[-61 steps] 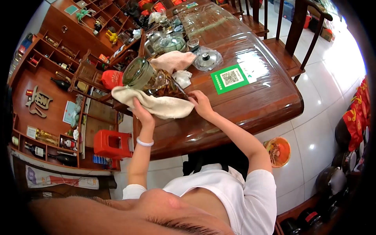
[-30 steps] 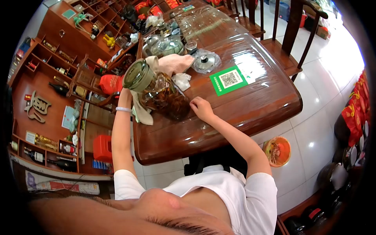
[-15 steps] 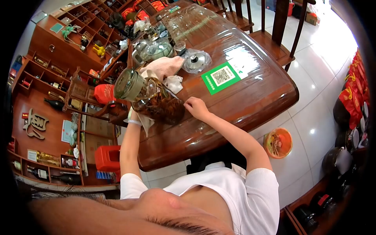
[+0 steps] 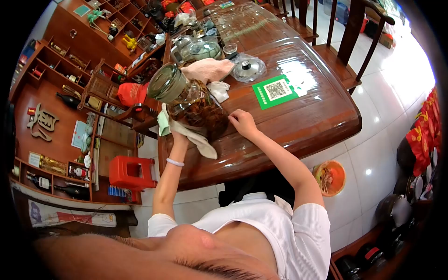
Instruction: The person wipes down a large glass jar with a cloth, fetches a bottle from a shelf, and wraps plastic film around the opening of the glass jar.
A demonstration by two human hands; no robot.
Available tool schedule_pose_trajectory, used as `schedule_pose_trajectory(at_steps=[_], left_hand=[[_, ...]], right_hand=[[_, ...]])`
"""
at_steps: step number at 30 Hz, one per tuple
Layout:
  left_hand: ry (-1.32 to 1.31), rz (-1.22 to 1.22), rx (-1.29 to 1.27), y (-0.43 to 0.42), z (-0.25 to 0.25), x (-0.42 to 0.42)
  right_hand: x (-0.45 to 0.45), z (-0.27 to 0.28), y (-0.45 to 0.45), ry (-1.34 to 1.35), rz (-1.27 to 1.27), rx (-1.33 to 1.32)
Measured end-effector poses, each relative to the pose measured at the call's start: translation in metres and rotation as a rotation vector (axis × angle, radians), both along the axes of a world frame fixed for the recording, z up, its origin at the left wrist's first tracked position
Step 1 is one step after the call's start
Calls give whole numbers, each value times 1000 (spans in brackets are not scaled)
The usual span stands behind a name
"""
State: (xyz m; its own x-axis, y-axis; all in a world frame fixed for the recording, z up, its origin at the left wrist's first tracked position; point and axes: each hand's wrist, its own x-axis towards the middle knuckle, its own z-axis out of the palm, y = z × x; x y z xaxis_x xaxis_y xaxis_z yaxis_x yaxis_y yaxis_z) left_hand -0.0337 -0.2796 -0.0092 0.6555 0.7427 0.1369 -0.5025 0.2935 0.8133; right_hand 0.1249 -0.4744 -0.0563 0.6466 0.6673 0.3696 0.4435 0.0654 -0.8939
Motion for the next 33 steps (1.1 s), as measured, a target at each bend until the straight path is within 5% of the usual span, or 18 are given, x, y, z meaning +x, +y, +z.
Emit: schedule_pose_trajectory(at_steps=[5,13,15,17,20,21,23,25,29,31,33], left_hand=[[273,337,-1,-45,6,-9],[339,398,378,-104,-26,-23],[321,293,390,-109,-26,-25],[284,322,358,-108,-24,-28],[321,253,298,-103,-12,-36],[348,256,224,-101,-6,-40],[368,252,153,-97,1,-47],[338,273,86,-96,3,-52],[294,322,56,-112,17,-46],[298,282,124,-127,37,-42],[336,308,214,-140,56,-36]], right_hand=[[-1,1,0,8,7,3],[0,1,-2,-101,-7,7],[1,2,-6,342,189,26],[-5,18,-20,424,320,46],[-16,28,-35,-147,376,-46],[-16,20,-36,-156,378,-44],[-16,18,-39,-512,97,-5],[-16,26,-43,-521,-67,-19],[6,45,-32,-282,-227,-166],[12,71,-19,453,-82,32],[9,107,-5,669,-17,255]])
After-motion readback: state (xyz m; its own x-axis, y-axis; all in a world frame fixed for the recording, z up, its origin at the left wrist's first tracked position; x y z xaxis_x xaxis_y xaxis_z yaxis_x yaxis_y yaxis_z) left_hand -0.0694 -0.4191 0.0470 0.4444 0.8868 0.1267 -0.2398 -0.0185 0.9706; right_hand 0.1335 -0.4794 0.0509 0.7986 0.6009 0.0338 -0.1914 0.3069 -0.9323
